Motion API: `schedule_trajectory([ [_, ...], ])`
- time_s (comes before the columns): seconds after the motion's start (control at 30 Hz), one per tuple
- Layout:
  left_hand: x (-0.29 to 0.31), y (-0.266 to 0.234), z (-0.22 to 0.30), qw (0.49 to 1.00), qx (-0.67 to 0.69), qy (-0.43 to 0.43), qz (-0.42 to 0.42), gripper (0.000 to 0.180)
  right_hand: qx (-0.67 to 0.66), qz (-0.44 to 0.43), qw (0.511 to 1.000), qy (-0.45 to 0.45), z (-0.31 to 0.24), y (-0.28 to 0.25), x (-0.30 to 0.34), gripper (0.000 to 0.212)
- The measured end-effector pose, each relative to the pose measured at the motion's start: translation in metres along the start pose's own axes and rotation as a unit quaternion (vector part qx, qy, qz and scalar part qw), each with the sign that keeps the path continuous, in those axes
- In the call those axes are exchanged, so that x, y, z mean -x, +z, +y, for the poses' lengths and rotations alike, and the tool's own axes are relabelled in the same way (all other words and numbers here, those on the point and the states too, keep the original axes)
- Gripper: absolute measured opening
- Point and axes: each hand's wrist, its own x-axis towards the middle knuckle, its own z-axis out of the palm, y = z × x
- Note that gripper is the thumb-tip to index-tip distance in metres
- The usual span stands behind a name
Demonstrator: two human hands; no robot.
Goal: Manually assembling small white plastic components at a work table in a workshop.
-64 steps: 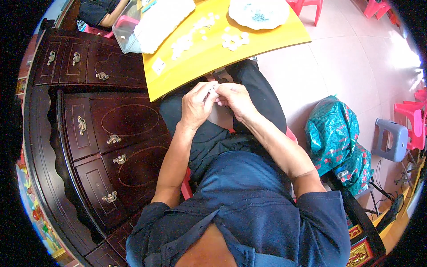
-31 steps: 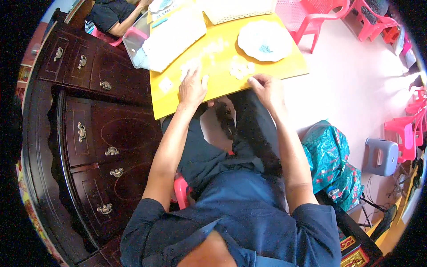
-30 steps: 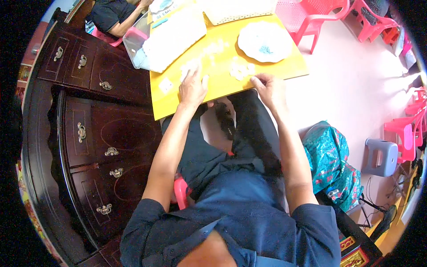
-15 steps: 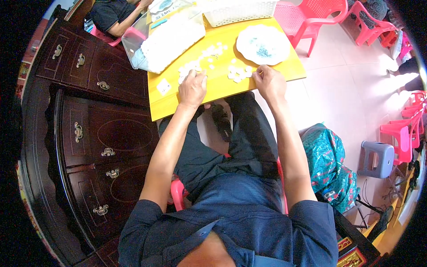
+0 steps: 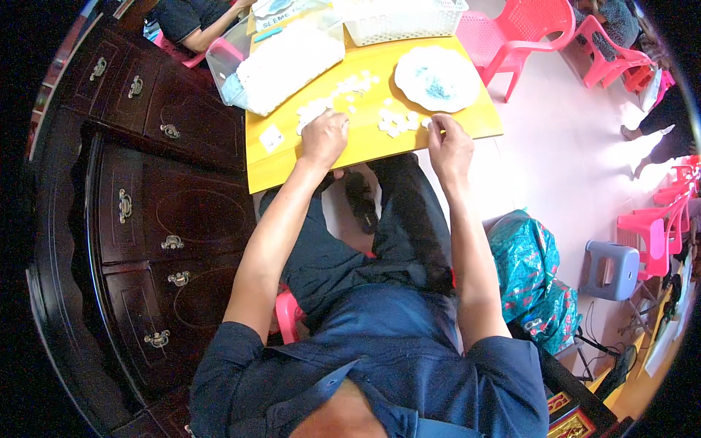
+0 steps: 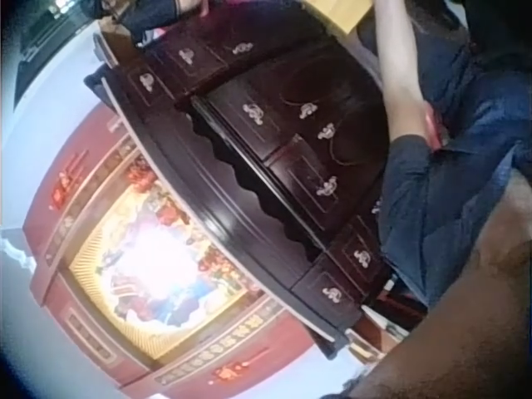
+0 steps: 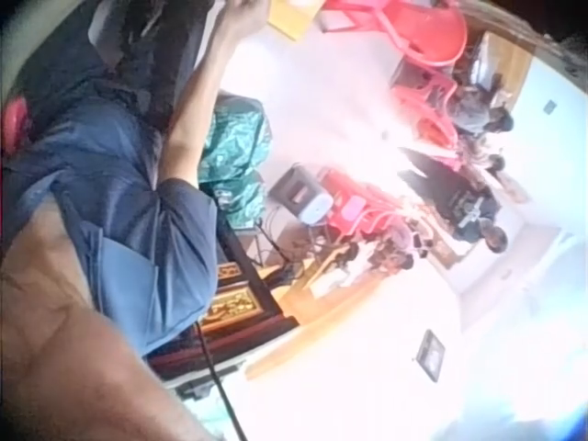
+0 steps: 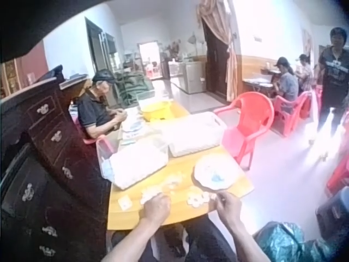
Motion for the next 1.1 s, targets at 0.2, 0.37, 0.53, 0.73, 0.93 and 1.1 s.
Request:
schedule_trajectory([
  [0.2,0.004,-0.005,0.007,0.998,0.061,-0.005,-0.008,0.014,-0.047,-0.026,0.999,-0.004,-0.017,0.005,0.013,0.012],
  [0.37,0.001,-0.006,0.002,0.998,0.054,-0.003,-0.045,0.012,-0.074,-0.091,0.993,-0.017,-0.04,0.025,0.009,0.012],
  [0.53,0.005,-0.011,0.007,0.992,-0.024,-0.036,-0.121,0.012,-0.022,-0.131,0.985,-0.11,-0.066,0.054,-0.017,0.011],
  [0.73,0.036,-0.044,0.021,0.987,0.117,-0.086,-0.062,0.011,0.136,-0.211,0.956,-0.155,-0.072,0.1,-0.046,0.02],
  [0.93,0.093,-0.07,0.015,0.923,0.316,-0.219,-0.019,0.004,0.224,-0.265,0.927,-0.141,-0.074,0.129,-0.056,0.025],
  [1.1,0.113,-0.086,0.011,0.794,0.519,-0.316,0.026,0.006,0.257,-0.28,0.914,-0.139,-0.068,0.139,-0.062,0.025],
])
